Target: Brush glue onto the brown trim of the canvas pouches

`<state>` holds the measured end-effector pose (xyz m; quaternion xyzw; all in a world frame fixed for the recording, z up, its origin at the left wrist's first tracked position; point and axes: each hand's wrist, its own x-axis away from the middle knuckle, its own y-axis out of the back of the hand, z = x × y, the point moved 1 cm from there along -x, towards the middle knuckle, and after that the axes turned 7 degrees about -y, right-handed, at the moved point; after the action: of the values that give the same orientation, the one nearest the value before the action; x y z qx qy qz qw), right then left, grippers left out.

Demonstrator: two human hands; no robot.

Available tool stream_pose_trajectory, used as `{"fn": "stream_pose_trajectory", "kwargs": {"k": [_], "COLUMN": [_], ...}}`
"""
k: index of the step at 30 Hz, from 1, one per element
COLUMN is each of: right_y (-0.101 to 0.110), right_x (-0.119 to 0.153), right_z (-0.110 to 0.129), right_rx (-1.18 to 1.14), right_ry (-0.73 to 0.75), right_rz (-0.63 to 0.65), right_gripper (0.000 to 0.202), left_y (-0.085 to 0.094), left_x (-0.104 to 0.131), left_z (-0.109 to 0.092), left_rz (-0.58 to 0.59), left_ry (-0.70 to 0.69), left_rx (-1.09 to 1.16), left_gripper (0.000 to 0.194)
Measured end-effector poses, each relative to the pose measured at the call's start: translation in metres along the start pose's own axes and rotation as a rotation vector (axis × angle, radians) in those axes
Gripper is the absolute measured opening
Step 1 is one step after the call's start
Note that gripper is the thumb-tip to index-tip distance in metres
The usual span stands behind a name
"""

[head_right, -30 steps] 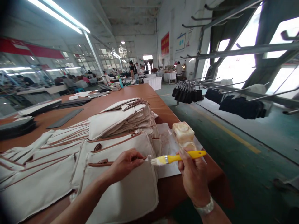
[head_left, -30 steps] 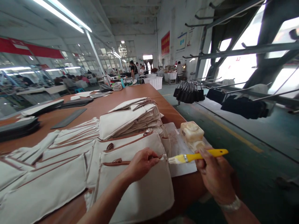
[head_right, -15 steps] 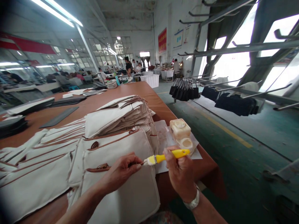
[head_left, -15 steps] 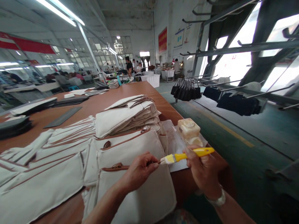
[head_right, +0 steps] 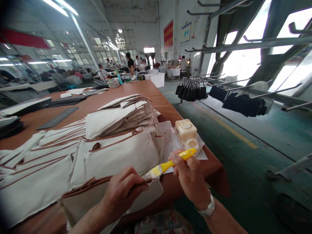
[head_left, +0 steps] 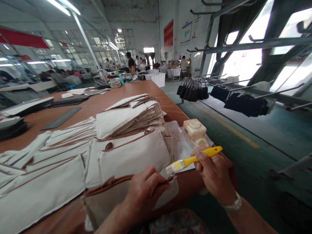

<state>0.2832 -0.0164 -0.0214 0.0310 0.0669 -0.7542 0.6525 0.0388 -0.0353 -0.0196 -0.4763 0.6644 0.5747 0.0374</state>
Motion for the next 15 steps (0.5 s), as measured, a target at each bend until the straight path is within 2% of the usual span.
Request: {"fn": "stream_pose_trajectory", "kwargs": {"k": [2,4,8,11,15], "right_y": [0.002,0.010,0.026,0.018,0.003], "right_x": [0.006,0.008,0.004,0.004,0.015], "right_z": [0.002,0.006,0.015,0.018,0.016], "right_rx": [0.009,0.024,0.049,0.073,0.090], "right_ry": [-0.047,-0.062,-0.024,0.009,-0.009], "right_rz": [0.112,0.154,0.025,-0.052,0.135], "right_gripper": [0.036,0.035,0.035,0.039,0.041], "left_y": [0.001,0.002,0.000,0.000,-0.001], "left_x": [0.001,0.001,0.002,0.002,0.005], "left_z": [0.000,0.000,0.002,0.003,0.004], "left_rz": [0.000,0.010,0.015,0.016,0.022], "left_ry": [-0.011,-0.011,-0.007,-0.011,0.003], "left_rx": [-0.026,-0.028,-0.053,-0.066,-0.068], "left_gripper": [0.010,0.012,0.017,0.017,0.016]}}
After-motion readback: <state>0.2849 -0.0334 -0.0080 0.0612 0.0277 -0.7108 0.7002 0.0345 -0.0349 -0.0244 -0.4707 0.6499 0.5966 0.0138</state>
